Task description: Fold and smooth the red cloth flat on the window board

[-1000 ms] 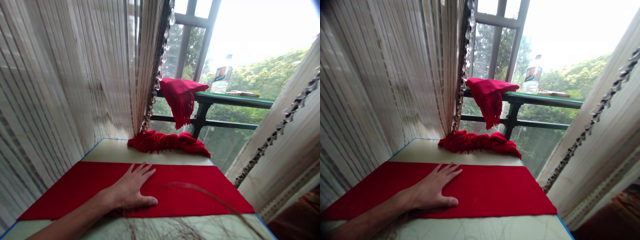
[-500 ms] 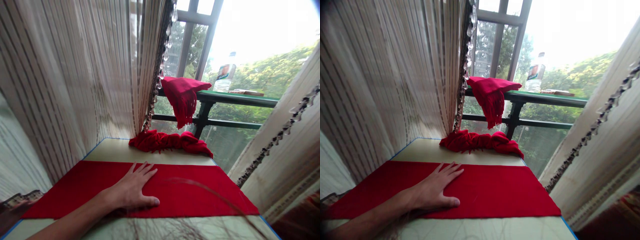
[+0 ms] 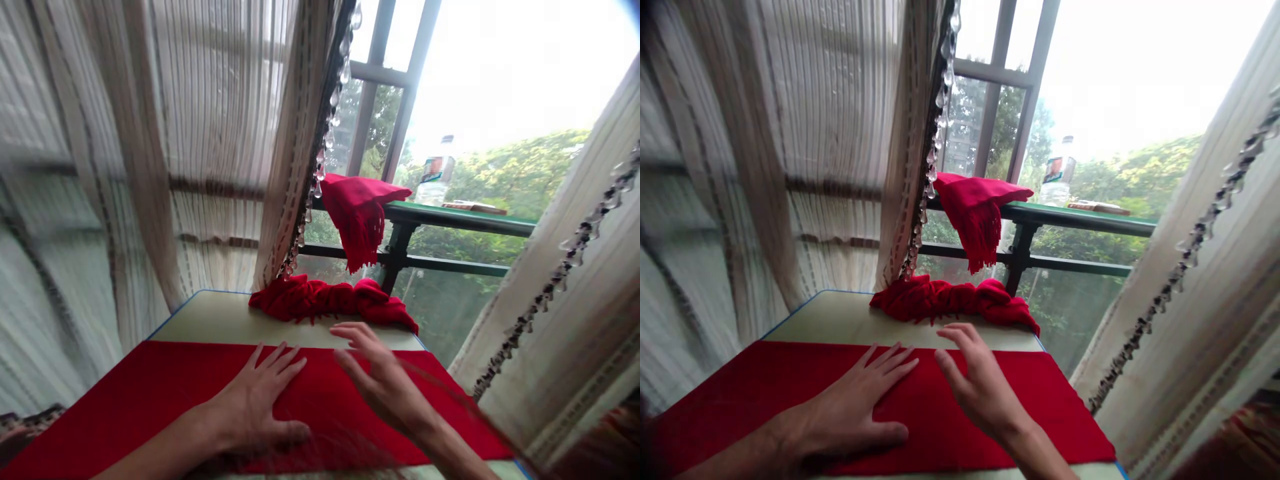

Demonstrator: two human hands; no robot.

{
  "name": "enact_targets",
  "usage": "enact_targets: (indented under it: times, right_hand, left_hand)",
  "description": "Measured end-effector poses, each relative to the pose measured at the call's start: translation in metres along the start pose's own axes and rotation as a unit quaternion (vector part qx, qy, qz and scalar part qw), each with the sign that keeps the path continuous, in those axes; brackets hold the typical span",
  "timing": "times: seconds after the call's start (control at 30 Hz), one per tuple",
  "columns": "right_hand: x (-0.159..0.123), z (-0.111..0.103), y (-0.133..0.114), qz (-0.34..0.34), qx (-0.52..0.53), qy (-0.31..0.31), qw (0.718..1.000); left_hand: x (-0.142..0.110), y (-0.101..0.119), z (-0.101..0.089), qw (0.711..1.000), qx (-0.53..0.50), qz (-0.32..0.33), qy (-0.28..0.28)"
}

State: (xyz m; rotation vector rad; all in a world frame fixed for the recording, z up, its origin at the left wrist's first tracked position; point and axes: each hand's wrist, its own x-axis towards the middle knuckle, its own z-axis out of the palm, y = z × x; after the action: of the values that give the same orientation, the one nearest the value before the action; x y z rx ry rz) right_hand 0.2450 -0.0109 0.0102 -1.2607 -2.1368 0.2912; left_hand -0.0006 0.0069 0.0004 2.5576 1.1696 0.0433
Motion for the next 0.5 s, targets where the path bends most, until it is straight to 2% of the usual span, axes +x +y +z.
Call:
enact_targets:
  times: [0.13, 0.17, 0.33, 0.5]
  right_hand:
    - [0.019, 0.03, 0.009, -0.007, -0.065, -0.145, 0.987]
    - [0.02, 0.037, 0.012, -0.002, -0.075, -0.163, 0.984]
    - [0.011, 0.048, 0.029, -0.007, -0.056, -0.24, 0.969]
    - [0.007, 0.047, 0.03, -0.017, -0.063, -0.257, 0.964]
  left_hand:
    - [0.0, 0.004, -0.007, 1.0, 0.004, -0.026, 0.005]
    - [0.0, 0.005, -0.009, 0.999, 0.004, -0.032, 0.004]
    - [-0.001, 0.002, -0.013, 0.999, -0.015, -0.029, -0.026]
    - [-0.001, -0.003, -0.005, 0.999, -0.028, -0.022, 0.003]
